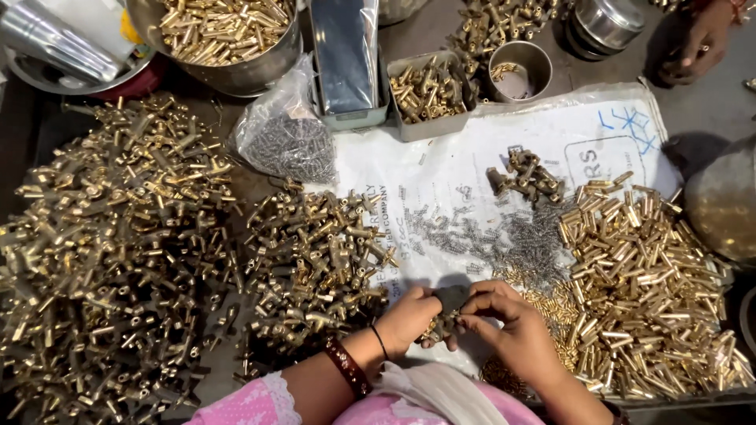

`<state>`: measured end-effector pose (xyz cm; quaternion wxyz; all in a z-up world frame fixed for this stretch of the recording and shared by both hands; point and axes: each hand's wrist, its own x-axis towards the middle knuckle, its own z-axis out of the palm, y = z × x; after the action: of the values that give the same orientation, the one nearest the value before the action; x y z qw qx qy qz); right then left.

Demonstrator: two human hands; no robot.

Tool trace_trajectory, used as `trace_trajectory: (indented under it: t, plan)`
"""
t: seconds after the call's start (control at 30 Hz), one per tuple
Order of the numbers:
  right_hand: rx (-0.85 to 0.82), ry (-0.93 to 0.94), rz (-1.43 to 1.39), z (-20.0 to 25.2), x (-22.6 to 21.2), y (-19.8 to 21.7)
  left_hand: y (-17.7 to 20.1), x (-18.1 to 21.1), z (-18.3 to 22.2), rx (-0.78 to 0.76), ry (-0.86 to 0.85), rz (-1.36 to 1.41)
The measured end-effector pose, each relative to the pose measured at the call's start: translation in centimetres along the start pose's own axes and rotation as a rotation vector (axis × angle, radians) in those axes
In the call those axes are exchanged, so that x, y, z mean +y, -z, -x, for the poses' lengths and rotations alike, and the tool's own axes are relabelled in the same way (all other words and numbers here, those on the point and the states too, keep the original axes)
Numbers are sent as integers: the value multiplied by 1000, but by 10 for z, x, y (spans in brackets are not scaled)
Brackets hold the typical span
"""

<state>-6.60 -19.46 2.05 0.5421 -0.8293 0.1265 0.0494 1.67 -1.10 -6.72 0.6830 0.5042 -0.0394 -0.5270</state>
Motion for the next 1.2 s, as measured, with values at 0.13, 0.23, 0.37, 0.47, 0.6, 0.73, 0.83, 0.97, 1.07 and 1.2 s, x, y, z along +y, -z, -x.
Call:
trace_trajectory:
  t: [0.13, 0.23, 0.37, 0.47, 0.6, 0.73, 0.83, 0.97, 1.07, 1.2]
  plan:
    - [-101, 108, 71, -35, -2, 21, -9, 33, 11, -54, 29, 42]
    - [16, -136, 225, -88, -14, 56, -9, 30, 8, -60, -8, -91]
    - [349, 167, 675, -151, -10, 70, -7, 20, 9, -90, -128, -339]
    - [369, 171, 834, -155, -12, 65, -5, 27, 21, -87, -156, -394]
    - [245, -120, 456, -108, -50, 59, -7, 46, 41, 38, -96, -304]
    - [112, 8, 110, -53, -43, 44, -25, 61, 61, 133, -95, -172]
    - [-226, 57, -10, -50, -51, 38, -30, 49, 63, 87, -111, -180]
    - [129, 144, 422, -108, -32, 42, -35, 41, 66, -48, -160, -220]
    - [217, 334, 702, -143, -11, 37, -28, 33, 60, -64, -160, -175]
    - [242, 380, 872, -162, 4, 27, -17, 45, 55, -60, -110, -72]
